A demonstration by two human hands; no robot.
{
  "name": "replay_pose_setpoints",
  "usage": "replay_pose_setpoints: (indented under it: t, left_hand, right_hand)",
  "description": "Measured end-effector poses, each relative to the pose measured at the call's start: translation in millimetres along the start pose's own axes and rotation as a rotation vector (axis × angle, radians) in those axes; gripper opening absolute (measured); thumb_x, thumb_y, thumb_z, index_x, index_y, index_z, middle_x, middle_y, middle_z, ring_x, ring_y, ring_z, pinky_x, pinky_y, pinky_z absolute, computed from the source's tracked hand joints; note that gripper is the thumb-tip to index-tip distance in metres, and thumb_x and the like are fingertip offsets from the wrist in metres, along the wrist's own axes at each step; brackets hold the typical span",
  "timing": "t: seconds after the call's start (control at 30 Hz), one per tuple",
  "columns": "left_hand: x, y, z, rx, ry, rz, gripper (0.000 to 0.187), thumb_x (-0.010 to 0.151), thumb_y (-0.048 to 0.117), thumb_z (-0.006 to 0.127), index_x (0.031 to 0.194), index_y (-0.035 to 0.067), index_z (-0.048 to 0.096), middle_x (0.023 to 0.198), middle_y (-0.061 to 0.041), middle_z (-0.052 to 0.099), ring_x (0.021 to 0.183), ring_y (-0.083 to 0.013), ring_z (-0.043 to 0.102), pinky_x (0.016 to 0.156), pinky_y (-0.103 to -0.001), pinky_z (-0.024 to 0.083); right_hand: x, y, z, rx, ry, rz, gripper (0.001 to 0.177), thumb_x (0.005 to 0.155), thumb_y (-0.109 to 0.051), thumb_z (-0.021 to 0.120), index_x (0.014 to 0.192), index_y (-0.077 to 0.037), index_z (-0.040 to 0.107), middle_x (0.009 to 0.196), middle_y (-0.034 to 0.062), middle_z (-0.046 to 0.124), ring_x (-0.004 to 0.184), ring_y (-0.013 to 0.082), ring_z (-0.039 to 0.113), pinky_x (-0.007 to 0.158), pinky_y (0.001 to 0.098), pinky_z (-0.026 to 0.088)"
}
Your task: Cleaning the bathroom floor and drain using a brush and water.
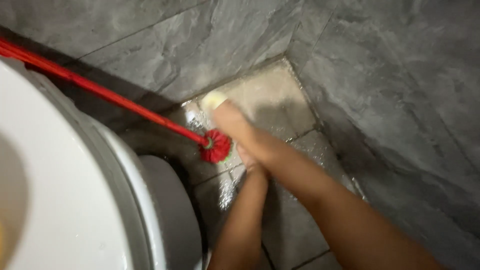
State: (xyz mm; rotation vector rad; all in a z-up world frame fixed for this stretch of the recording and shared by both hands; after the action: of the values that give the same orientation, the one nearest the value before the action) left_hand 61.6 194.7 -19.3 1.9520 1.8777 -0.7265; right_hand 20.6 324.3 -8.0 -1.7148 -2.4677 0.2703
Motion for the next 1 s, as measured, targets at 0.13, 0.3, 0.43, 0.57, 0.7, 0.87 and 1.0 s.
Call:
replay_pose_setpoints:
  t: [0.13,0.3,0.43,0.57,0.7,0.87,1.0]
  left_hand:
    - [4,2,4,0.017,-0.031,0.011,0.051,0.099,0.039,0.054,0.142,0.012,0.052,0.138,-0.01,0.05,0.126,-0.0281,0.044,0.101,-0.04,0.034]
    - [0,3,-3,-0.024,0.06,-0.041,0.056,0.095,0.024,0.056,0.148,0.01,0.046,0.132,-0.01,0.053,0.123,-0.0275,0.045,0.099,-0.041,0.035]
    - [0,-3,6,-0.057,0.004,-0.06,0.057,0.094,0.022,0.054,0.15,0.011,0.044,0.134,-0.01,0.052,0.124,-0.0279,0.045,0.099,-0.042,0.035]
    - [5,0,7,-0.059,0.055,-0.07,0.055,0.099,0.02,0.049,0.153,0.012,0.04,0.134,-0.011,0.052,0.122,-0.0283,0.045,0.098,-0.044,0.035]
    - [9,7,19,-0.04,0.049,-0.061,0.055,0.099,0.022,0.051,0.152,0.008,0.043,0.135,-0.01,0.052,0.124,-0.0277,0.045,0.099,-0.044,0.034]
    - [-4,-1,-9,-0.09,-0.019,-0.007,0.058,0.099,0.033,0.054,0.151,0.01,0.04,0.139,-0.011,0.05,0.124,-0.0288,0.044,0.098,-0.044,0.035]
    - [-5,-2,-4,-0.013,-0.056,-0.014,0.07,0.095,0.028,0.062,0.155,0.006,0.035,0.136,-0.014,0.051,0.122,-0.0279,0.045,0.096,-0.041,0.035]
  right_hand:
    - [5,10,9,-0.015,0.006,-0.209,0.034,0.085,-0.018,0.061,0.117,-0.021,0.073,0.09,0.0208,0.072,0.08,0.0379,0.07,0.066,0.0515,0.057]
    - [-1,190,-5,-0.136,-0.082,0.583,0.035,0.086,-0.036,0.067,0.101,-0.006,0.076,0.105,0.0261,0.07,0.098,0.0392,0.068,0.079,0.048,0.056]
    - [-10,180,-15,0.057,-0.059,0.575,0.031,0.097,-0.027,0.06,0.114,-0.003,0.071,0.106,0.0236,0.073,0.099,0.0445,0.068,0.083,0.0535,0.056]
    - [7,111,-10,0.223,0.096,0.007,0.032,0.095,-0.029,0.063,0.113,-0.004,0.073,0.118,0.0252,0.069,0.111,0.0452,0.065,0.098,0.0524,0.05]
    - [18,21,-75,0.549,0.015,-0.273,0.045,0.095,-0.024,0.063,0.121,0.013,0.064,0.118,0.0343,0.062,0.108,0.0508,0.059,0.098,0.0575,0.045]
    - [19,-27,-12,-0.395,0.289,-0.686,0.03,0.089,-0.017,0.066,0.108,0.004,0.074,0.123,0.0339,0.064,0.113,0.0453,0.061,0.094,0.0499,0.048]
    - [50,111,71,0.252,0.095,-0.211,0.029,0.09,-0.019,0.062,0.107,0.001,0.075,0.118,0.0288,0.066,0.11,0.0428,0.06,0.1,0.0523,0.047]
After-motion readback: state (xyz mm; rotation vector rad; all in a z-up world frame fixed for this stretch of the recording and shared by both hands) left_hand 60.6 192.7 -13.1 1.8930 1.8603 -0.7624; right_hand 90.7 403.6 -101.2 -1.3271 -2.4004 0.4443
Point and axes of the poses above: each hand's wrist, its own x-axis towards the middle knuckle, its own z-axis out of the palm, y = z × x, the point moved 7 cm from there along x, towards the middle knuckle
